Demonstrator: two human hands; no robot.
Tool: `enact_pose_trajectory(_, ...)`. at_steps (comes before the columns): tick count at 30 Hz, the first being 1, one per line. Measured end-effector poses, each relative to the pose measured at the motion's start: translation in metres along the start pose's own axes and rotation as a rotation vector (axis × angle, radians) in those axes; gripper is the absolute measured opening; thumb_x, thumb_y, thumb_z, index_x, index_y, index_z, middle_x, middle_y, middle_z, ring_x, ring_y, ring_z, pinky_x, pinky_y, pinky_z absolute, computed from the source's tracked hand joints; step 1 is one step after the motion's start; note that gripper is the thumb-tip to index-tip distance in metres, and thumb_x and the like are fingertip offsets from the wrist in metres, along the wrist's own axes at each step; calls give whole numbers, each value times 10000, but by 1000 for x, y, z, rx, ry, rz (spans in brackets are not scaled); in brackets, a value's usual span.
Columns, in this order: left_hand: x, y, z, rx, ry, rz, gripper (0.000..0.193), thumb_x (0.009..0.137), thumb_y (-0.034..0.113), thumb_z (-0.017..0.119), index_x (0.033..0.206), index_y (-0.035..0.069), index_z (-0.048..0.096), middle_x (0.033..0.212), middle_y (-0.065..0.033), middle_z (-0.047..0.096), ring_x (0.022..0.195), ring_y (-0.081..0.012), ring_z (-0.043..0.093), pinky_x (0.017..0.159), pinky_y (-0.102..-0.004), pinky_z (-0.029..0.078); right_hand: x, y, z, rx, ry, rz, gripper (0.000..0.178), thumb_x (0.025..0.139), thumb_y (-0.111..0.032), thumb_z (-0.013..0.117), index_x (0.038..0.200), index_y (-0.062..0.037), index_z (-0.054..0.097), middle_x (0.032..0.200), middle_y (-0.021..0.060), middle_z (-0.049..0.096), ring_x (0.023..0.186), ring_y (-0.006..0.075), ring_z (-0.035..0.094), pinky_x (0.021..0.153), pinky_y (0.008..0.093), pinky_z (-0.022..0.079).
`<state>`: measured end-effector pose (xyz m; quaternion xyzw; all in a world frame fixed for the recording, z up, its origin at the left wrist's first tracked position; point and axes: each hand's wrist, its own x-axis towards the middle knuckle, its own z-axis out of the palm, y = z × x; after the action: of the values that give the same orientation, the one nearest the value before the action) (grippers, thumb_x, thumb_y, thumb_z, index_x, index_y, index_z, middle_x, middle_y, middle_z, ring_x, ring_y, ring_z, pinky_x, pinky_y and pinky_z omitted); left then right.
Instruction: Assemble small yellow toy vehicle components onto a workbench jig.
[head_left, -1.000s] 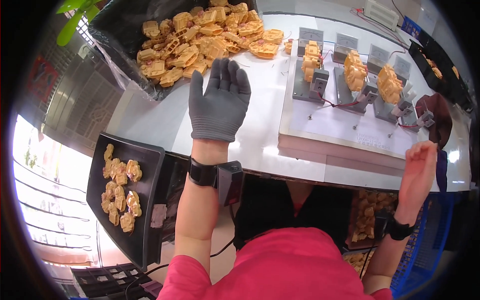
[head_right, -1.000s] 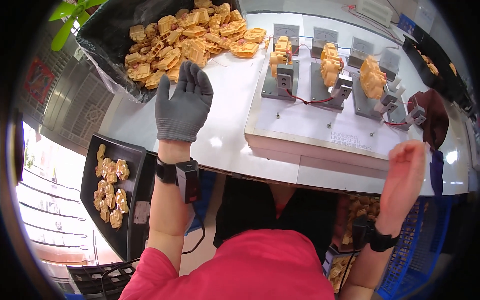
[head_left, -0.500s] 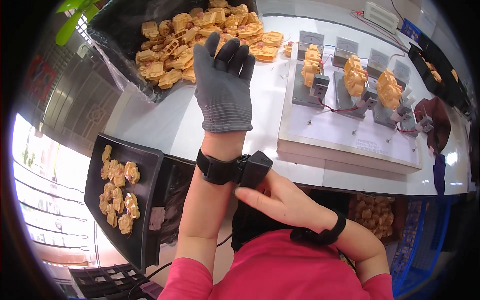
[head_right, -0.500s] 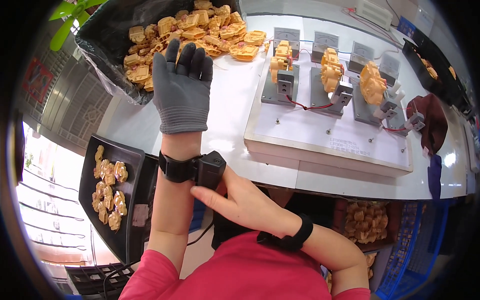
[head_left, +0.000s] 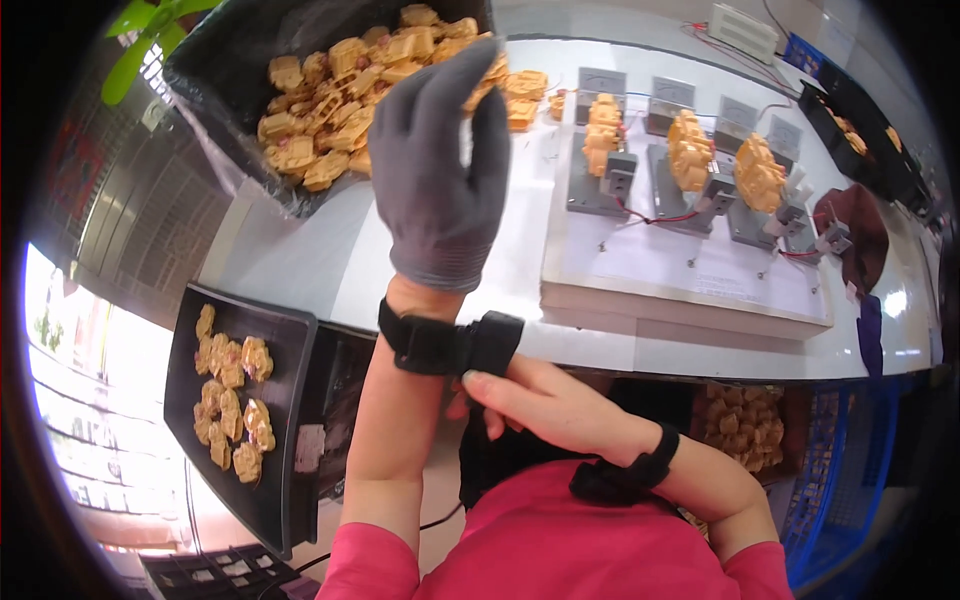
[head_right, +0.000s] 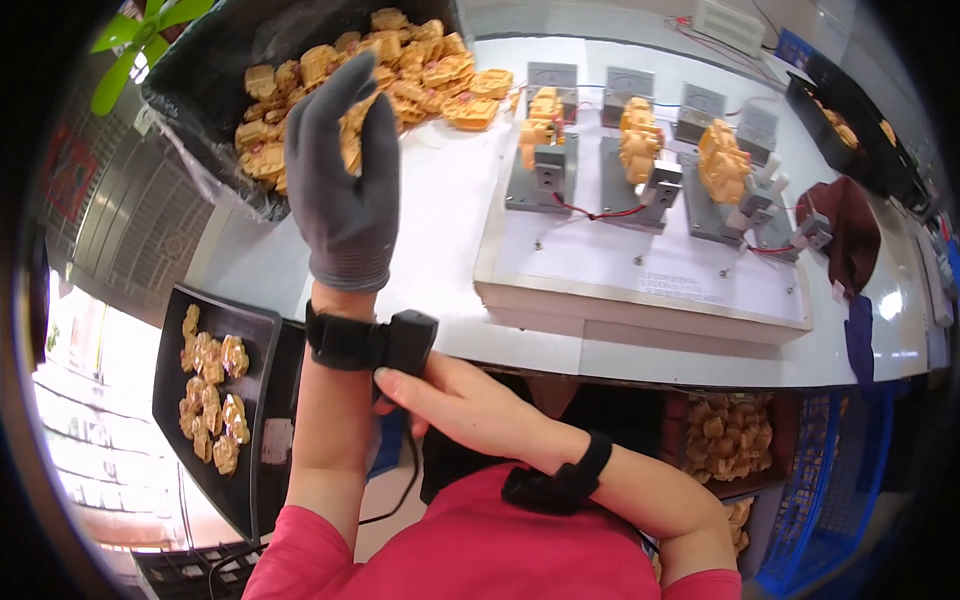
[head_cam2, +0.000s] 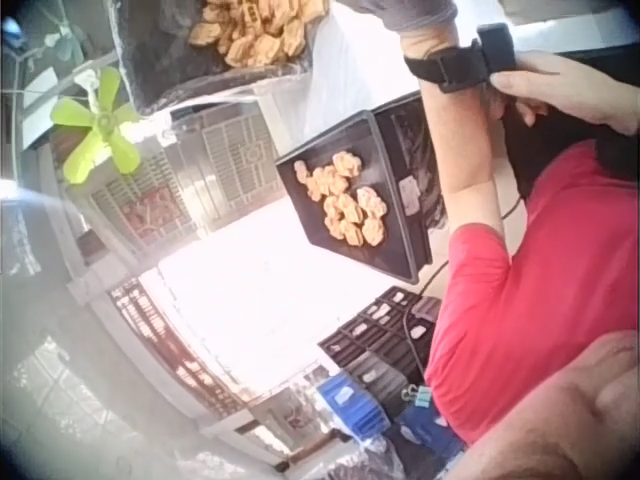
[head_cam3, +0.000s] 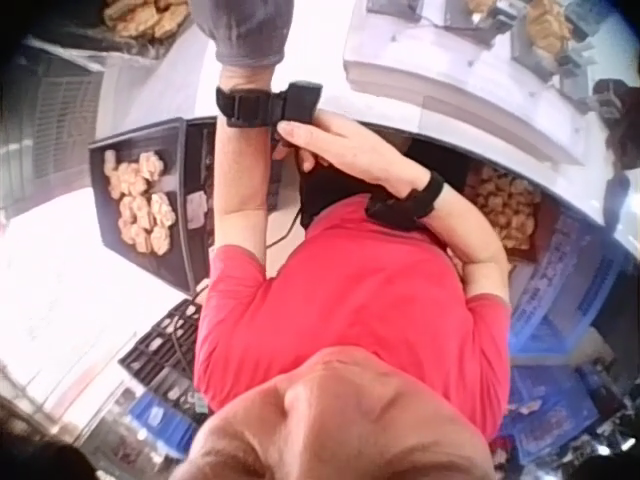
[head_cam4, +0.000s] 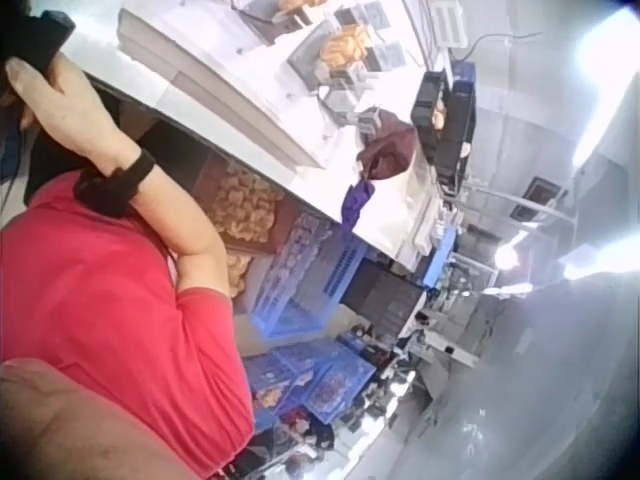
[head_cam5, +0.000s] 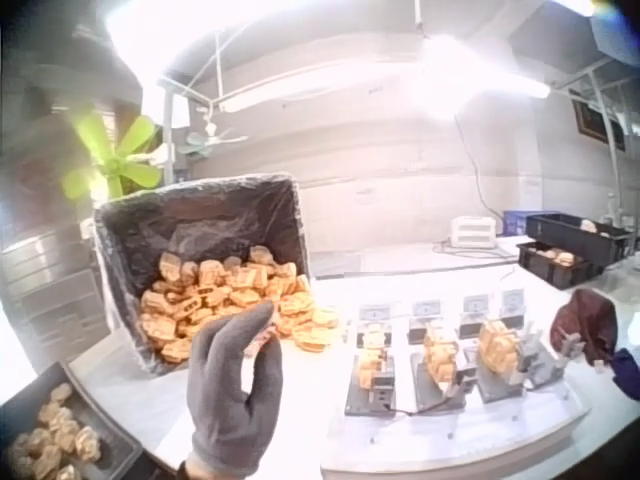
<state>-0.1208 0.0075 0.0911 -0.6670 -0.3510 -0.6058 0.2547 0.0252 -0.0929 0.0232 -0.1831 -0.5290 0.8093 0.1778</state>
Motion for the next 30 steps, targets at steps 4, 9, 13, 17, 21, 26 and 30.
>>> enact_pose_trajectory(4,8,14,-3,-853,154,-967,376,954,154,602,1308,50,534,1076,-44,631,968,-119,601,884,-274,489,0,10,10,-129,74,-86,480,993,-404,525,1200,29,525,958,61,603,815,133,548,753,289,483)
enact_pose_trajectory(9,-3,8,-1,-945,188,-1050,382,962,160,583,1323,52,522,1080,-53,633,980,-129,608,894,-289,493,-8,6,7,-289,137,-102,516,983,-425,529,1195,46,521,926,113,646,828,203,612,792,332,497)
enact_pose_trajectory(13,-8,2,-3,-1021,171,-1134,364,961,138,580,1311,54,524,1058,-47,638,965,-125,613,871,-286,503,-33,-3,-14,-657,327,-198,384,947,-365,581,1100,-15,617,944,169,677,885,325,658,783,383,508)
enact_pose_trajectory(17,-22,3,1,-1011,26,-1176,362,968,155,560,1313,52,524,1045,-59,638,961,-153,606,892,-334,491,-69,-19,-64,-1170,742,-479,55,847,-77,664,847,-23,655,776,118,639,727,309,588,681,394,462)
enact_pose_trajectory(21,-44,15,0,-950,-193,-1228,406,973,166,556,1346,19,492,1080,-61,616,991,-142,591,915,-298,482,-105,-35,-94,-1309,972,-520,48,844,-56,662,886,-39,645,854,87,654,820,276,589,763,360,442)
enact_pose_trajectory(26,-68,42,10,-737,-555,-1089,369,964,113,557,1312,-3,523,1100,-58,611,1021,-127,570,929,-266,451,-142,-36,-122,-1430,1184,-480,86,845,-33,654,929,-52,648,936,80,654,897,269,583,804,361,430)
enact_pose_trajectory(30,-76,53,11,-462,-629,-787,288,886,72,639,1168,20,618,1041,-84,635,963,-202,604,884,-311,474,-148,-32,-136,-1318,1195,-416,95,851,-43,651,946,-47,652,954,91,652,914,274,584,820,363,434)
